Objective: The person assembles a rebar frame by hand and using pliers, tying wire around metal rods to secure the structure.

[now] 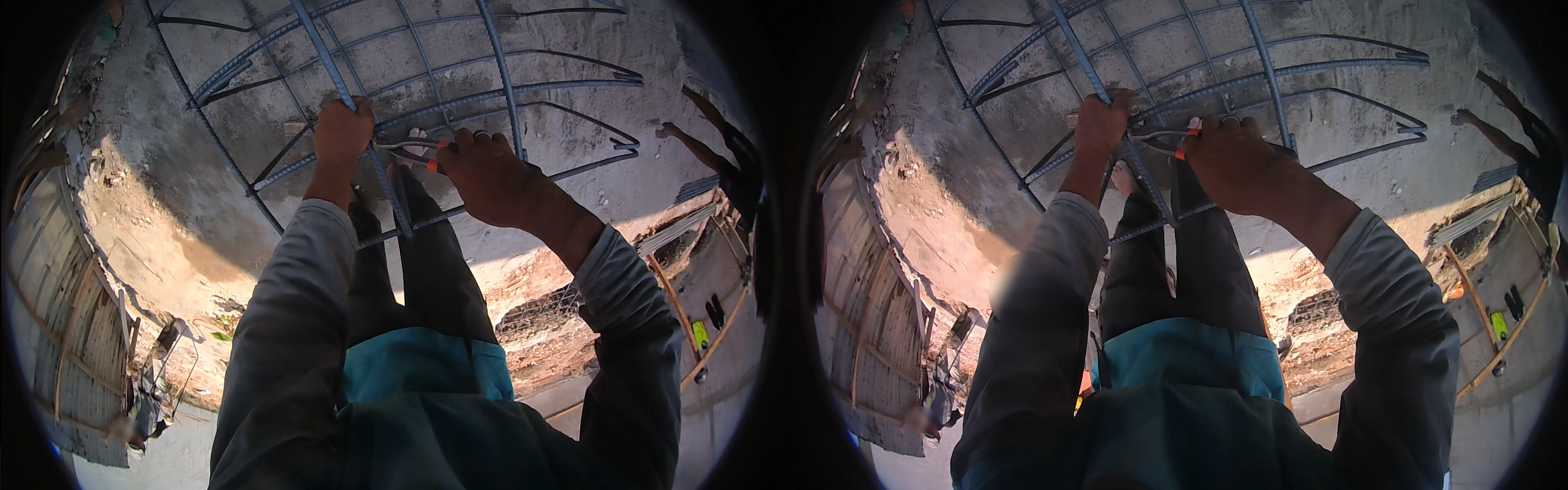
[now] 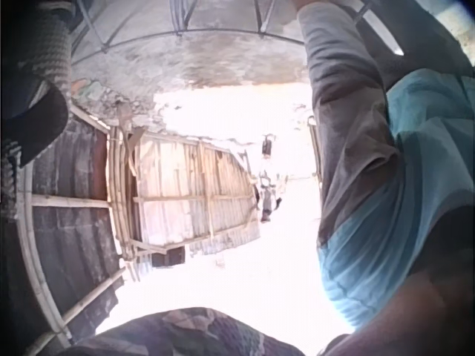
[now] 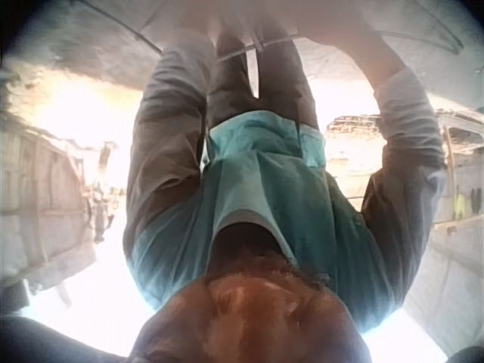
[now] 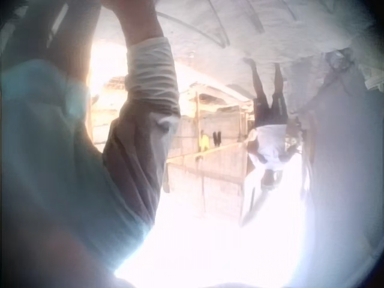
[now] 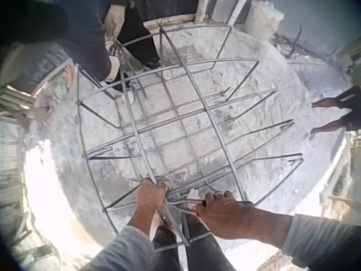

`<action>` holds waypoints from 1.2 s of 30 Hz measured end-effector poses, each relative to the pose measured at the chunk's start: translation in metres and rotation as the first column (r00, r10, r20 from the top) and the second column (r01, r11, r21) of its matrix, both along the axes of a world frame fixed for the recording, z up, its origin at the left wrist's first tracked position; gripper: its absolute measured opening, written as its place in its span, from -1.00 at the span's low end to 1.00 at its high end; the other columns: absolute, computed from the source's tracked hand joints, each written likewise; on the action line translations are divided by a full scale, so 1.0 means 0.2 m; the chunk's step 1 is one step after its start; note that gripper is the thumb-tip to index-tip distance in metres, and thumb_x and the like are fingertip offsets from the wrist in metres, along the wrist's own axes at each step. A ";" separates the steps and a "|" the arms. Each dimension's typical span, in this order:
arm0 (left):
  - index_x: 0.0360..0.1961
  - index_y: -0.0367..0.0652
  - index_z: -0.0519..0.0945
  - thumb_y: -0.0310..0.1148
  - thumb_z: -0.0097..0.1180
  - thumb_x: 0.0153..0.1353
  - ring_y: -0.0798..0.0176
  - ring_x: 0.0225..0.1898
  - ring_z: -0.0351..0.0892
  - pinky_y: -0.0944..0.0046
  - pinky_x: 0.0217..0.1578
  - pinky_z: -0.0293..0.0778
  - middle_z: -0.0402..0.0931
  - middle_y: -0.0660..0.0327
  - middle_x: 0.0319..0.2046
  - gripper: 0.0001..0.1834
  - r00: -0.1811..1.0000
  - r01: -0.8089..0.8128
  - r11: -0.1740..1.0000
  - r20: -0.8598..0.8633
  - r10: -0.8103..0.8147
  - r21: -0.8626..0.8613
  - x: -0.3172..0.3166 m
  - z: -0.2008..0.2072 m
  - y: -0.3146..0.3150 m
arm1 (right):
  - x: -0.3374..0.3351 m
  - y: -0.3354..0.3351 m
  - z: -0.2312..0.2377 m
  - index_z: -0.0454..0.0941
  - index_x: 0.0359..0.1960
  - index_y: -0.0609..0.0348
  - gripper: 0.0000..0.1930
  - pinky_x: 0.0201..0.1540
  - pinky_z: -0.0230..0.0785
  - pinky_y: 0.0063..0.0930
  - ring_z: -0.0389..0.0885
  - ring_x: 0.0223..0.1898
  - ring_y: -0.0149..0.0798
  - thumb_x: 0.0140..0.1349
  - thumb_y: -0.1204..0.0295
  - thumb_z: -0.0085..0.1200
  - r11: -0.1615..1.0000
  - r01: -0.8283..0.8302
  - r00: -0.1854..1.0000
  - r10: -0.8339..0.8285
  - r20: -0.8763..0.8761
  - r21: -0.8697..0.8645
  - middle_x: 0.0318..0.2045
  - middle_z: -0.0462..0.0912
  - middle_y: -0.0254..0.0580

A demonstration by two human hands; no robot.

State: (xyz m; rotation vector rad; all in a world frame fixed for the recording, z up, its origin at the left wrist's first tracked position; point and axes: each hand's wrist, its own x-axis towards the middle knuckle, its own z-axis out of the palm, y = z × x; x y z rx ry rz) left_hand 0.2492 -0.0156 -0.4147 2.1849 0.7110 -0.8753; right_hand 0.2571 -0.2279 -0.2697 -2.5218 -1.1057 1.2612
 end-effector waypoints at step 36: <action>-0.32 -0.10 0.76 -0.20 -0.07 0.17 -0.02 -0.26 0.68 0.14 -0.14 0.52 0.68 -0.01 -0.36 -0.64 0.990 0.116 0.955 0.107 -0.090 -0.274 -0.01 -0.11 0.05 | 0.07 -0.14 -0.15 0.28 0.35 0.04 -0.39 0.42 -0.25 0.23 -0.08 0.47 0.04 0.24 0.26 0.06 0.939 -0.273 0.778 0.344 0.525 -0.210 0.46 -0.07 -0.01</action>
